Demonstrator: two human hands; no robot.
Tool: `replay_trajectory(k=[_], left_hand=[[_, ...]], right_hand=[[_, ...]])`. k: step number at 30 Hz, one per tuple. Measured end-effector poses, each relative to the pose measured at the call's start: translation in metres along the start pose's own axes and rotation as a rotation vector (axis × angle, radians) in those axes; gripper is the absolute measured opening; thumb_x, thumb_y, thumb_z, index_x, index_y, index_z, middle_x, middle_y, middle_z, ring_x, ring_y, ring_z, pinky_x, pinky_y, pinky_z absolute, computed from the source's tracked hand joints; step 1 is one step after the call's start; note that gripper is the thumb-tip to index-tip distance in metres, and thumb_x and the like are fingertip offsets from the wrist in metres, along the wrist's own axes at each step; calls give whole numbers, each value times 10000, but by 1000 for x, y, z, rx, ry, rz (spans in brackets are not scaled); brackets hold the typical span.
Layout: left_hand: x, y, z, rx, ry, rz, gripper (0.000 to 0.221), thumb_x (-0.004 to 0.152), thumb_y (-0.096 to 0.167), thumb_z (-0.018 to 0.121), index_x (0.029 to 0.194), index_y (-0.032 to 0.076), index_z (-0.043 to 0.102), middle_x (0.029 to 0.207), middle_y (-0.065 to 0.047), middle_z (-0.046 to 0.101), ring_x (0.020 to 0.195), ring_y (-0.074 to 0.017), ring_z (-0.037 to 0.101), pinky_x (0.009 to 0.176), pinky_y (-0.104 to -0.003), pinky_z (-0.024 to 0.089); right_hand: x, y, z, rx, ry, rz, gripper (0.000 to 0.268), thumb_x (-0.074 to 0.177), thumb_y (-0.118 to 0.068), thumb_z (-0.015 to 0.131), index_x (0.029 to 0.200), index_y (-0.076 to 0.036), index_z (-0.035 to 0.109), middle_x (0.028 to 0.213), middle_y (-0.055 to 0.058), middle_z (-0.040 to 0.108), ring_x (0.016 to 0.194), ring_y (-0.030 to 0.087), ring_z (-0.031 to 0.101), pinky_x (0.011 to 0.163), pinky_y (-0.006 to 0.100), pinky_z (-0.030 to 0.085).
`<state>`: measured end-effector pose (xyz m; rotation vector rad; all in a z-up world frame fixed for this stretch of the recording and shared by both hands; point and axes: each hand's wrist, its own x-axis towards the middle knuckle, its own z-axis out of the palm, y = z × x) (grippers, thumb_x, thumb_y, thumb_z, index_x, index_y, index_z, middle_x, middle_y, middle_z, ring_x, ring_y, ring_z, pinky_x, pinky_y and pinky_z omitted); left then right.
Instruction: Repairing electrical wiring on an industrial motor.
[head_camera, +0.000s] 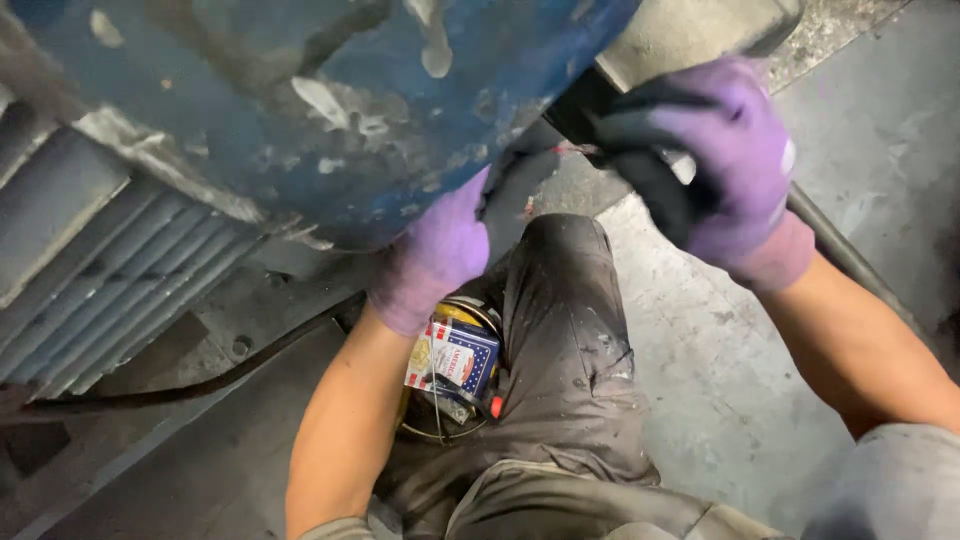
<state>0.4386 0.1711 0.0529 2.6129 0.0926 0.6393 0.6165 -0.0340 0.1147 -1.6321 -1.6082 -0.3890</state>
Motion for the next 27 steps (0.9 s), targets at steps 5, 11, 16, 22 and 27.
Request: replay_trajectory(k=[5,11,16,22,27], left_hand=[[1,7,-5,162,43,-7,501,1001,185,655,1454,-6,557,1497,-222,550,1390,-374,538,1198,-438,399],[-5,13,-10,-9,23,-51,463,1005,119,626,1459,50,572,1472,-176,612,1373,-322,607,1200,-400,460],[7,24,-15,-361,-71,-66,468,1061,53,553,1529,50,532,1525,-146,604,1416,-269,627,1226,-368,479],[25,49,-21,-17,59,8,514,1037,243,753,1474,85,532,1467,-160,595,1365,-311,610,1190,-402,473],[16,38,-8,25,-35,-25,599,990,232,705,1490,20,453,1477,-222,519,1414,-358,525,1236,-438,394]], right_hand=[[6,-12,3,439,28,247,493,915,-240,827,1302,-48,589,1182,93,598,1010,206,636,855,341,543],[2,-14,12,72,-125,122,230,978,-157,848,1140,-68,711,1023,75,676,943,254,640,777,360,488],[-12,-1,14,89,-138,-46,246,937,-139,860,1108,-46,709,1039,114,677,980,313,644,858,417,478],[-11,6,15,-36,-103,-100,292,1001,-171,864,1203,-80,673,1051,71,664,973,274,642,841,406,452],[-21,-2,11,-300,-89,-232,334,983,-244,867,1244,-132,692,1087,68,665,966,268,615,876,446,456]])
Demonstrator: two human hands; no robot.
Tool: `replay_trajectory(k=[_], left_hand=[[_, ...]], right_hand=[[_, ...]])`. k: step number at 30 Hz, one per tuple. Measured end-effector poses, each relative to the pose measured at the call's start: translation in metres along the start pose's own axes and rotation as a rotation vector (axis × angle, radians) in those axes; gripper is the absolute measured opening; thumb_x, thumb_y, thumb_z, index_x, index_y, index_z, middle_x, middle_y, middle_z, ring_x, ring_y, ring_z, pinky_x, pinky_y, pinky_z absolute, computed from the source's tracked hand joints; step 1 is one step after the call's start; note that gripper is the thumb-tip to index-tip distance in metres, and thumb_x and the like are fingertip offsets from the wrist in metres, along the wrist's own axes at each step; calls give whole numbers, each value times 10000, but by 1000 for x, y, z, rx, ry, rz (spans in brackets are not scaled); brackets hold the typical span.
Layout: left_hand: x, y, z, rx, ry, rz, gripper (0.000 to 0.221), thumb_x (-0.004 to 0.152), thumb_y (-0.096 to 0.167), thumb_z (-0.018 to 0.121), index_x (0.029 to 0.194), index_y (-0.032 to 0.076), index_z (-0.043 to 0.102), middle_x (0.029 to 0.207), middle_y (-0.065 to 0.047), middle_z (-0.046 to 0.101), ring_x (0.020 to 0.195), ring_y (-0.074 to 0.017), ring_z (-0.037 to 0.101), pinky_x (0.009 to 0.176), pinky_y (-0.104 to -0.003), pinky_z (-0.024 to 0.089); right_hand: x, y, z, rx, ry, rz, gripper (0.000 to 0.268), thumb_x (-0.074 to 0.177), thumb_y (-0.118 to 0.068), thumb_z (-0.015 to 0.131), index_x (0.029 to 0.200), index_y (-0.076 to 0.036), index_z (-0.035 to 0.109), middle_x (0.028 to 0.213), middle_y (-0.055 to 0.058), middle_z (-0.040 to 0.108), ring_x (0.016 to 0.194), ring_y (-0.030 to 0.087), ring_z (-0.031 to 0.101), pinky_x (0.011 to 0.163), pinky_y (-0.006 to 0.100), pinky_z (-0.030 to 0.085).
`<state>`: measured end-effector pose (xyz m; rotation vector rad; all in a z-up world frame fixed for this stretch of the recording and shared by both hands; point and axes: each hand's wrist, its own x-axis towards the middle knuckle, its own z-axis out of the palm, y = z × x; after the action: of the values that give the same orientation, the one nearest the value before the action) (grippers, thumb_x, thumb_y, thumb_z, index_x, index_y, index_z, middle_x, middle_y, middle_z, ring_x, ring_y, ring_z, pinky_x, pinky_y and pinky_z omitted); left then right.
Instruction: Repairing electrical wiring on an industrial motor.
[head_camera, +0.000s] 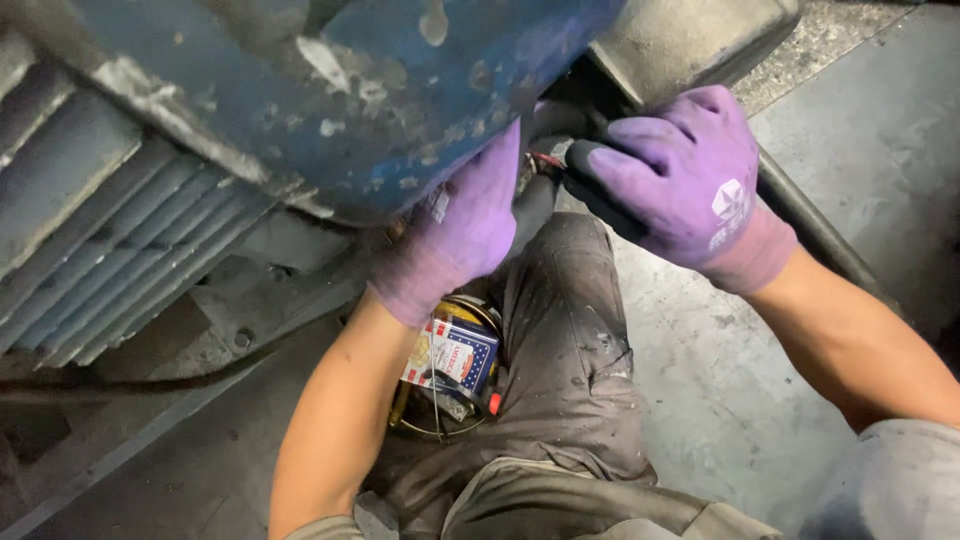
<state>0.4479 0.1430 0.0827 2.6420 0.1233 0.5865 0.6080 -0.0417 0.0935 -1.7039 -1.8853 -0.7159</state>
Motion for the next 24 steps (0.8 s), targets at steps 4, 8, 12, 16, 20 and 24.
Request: replay_trajectory(k=[4,8,12,16,20,24], left_hand=[[-5,-7,8,322,-98,54,749,897,147,640,1535,-94,329,1560,-310,375,1482,-426,383,1270,-475,266],[-11,-8,-1,412,-188,61,798,873,146,623,1534,-125,268,1578,-333,319,1494,-457,329,1259,-512,218],[-22,-39,17,318,-227,38,779,856,151,620,1517,-127,317,1552,-336,349,1469,-442,339,1238,-515,235],[-9,-24,2,350,-275,39,548,848,150,616,1321,-104,504,1483,-294,442,1416,-424,400,1201,-532,270],[-7,-30,7,347,-417,-48,337,871,140,593,1138,-56,653,1352,-258,547,1340,-414,477,1177,-531,311],[-15,-63,34,450,-579,52,371,890,125,562,1174,-104,633,1348,-282,553,1338,-399,502,1205,-471,326]], right_hand=[[28,-8,-12,-70,-22,-84,337,781,-201,844,1086,-132,718,975,55,702,889,265,657,788,422,481],[23,-5,-6,375,91,39,269,996,-154,723,1242,-89,636,1123,75,660,997,257,636,870,420,475],[19,1,-11,489,23,306,265,1119,-62,723,1362,-148,662,1140,-6,673,1021,176,675,835,352,506],[50,1,-15,-12,36,-159,402,803,-105,820,1172,-237,729,1211,25,646,983,251,615,791,413,459],[39,17,6,106,26,-201,384,790,-146,795,1159,-219,721,1234,82,596,1046,305,587,871,459,439],[70,1,-15,50,-84,-187,463,648,-168,793,1108,-190,746,1095,19,686,987,289,617,842,481,455]])
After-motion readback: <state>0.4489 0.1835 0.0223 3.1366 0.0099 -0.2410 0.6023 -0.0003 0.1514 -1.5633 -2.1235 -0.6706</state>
